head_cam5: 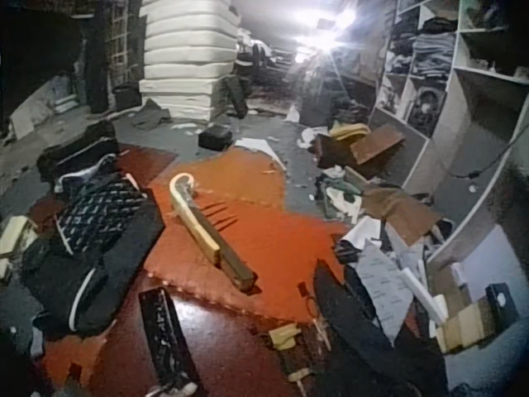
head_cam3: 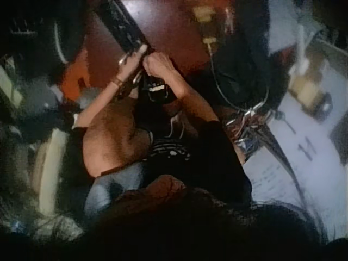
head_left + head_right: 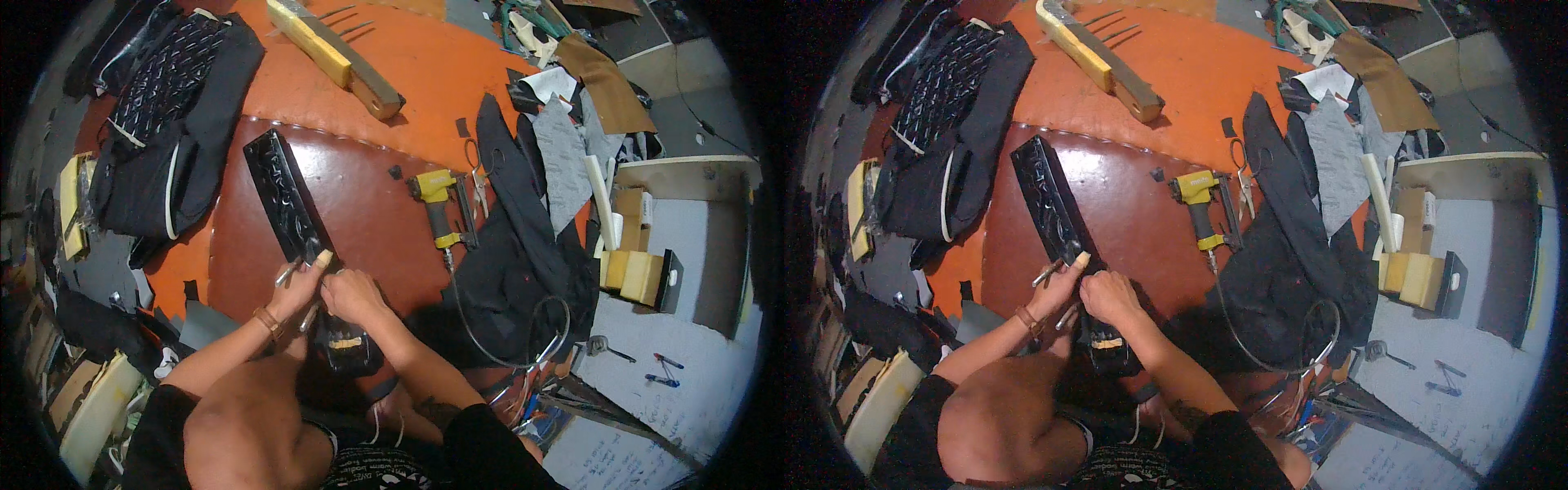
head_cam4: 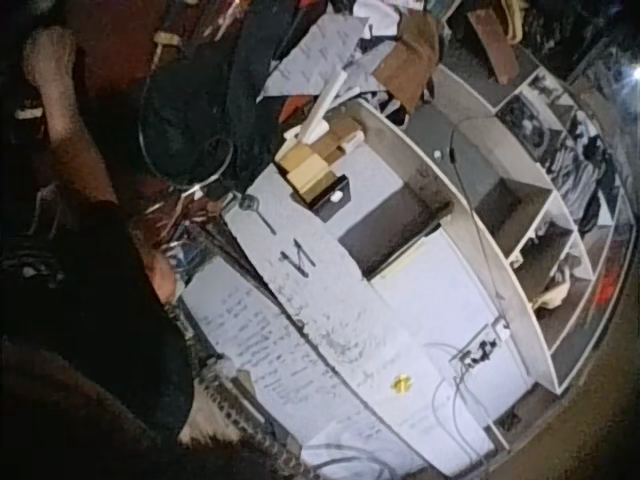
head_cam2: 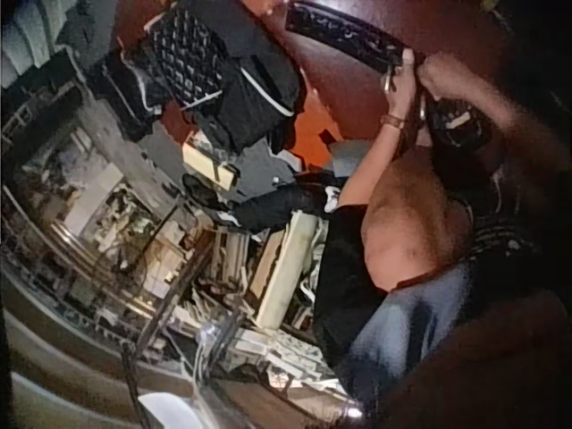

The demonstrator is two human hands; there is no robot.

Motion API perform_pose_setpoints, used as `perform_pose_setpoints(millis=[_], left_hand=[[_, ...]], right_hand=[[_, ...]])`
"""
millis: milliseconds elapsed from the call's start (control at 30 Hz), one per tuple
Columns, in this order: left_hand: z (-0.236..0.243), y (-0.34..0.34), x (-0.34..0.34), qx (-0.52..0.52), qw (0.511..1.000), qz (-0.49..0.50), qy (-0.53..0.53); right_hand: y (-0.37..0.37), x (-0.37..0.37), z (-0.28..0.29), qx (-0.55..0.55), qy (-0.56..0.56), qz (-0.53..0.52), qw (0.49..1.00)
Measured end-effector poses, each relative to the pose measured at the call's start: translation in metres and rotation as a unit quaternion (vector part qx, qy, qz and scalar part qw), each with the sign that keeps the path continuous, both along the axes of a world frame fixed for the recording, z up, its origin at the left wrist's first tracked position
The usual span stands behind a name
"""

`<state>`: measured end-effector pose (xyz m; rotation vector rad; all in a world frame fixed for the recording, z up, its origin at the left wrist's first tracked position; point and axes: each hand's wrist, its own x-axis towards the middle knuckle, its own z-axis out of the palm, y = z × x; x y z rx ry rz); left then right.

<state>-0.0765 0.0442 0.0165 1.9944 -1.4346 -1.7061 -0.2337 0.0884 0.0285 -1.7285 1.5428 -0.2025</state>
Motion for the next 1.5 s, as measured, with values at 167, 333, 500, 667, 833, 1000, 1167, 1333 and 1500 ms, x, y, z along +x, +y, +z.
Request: perform_pose_setpoints(millis=[167, 333, 500, 667, 833, 1000, 1167, 1333, 1500], left_hand=[[-0.014, 0.006, 0.009, 0.059, 0.997, 0.012, 0.057], [-0.019, 0.010, 0.013, 0.140, 0.975, 0.053, 0.165], [-0.027, 0.024, 0.021, 0.128, 0.925, 0.161, 0.319], [-0.044, 0.026, 0.035, 0.105, 0.945, 0.109, 0.289], [-0.026, 0.023, 0.036, 0.028, 0.976, 0.073, 0.205], [-0.013, 0.011, 0.041, -0.036, 0.998, -0.039, 0.027], [-0.023, 0.015, 0.041, -0.156, 0.984, -0.079, -0.020], [-0.004, 0.006, 0.045, -0.094, 0.990, -0.101, -0.002], [0.004, 0.008, 0.047, -0.091, 0.991, -0.095, 0.001]], right_hand=[[0.011, 0.006, -0.017, -0.017, -0.052, -0.012, 0.998], [0.015, 0.014, -0.014, -0.029, -0.095, -0.060, 0.993], [0.017, 0.024, -0.005, -0.029, -0.073, -0.045, 0.996], [0.004, 0.021, 0.002, 0.012, -0.011, 0.027, 1.000], [-0.059, -0.070, 0.006, -0.065, 0.074, -0.221, 0.970], [-0.077, -0.132, -0.006, 0.058, 0.357, -0.294, 0.885], [-0.070, -0.163, -0.024, 0.036, 0.305, -0.228, 0.924], [-0.064, -0.159, 0.031, 0.098, 0.162, -0.138, 0.972], [-0.039, -0.092, 0.110, 0.030, 0.160, 0.216, 0.963]])
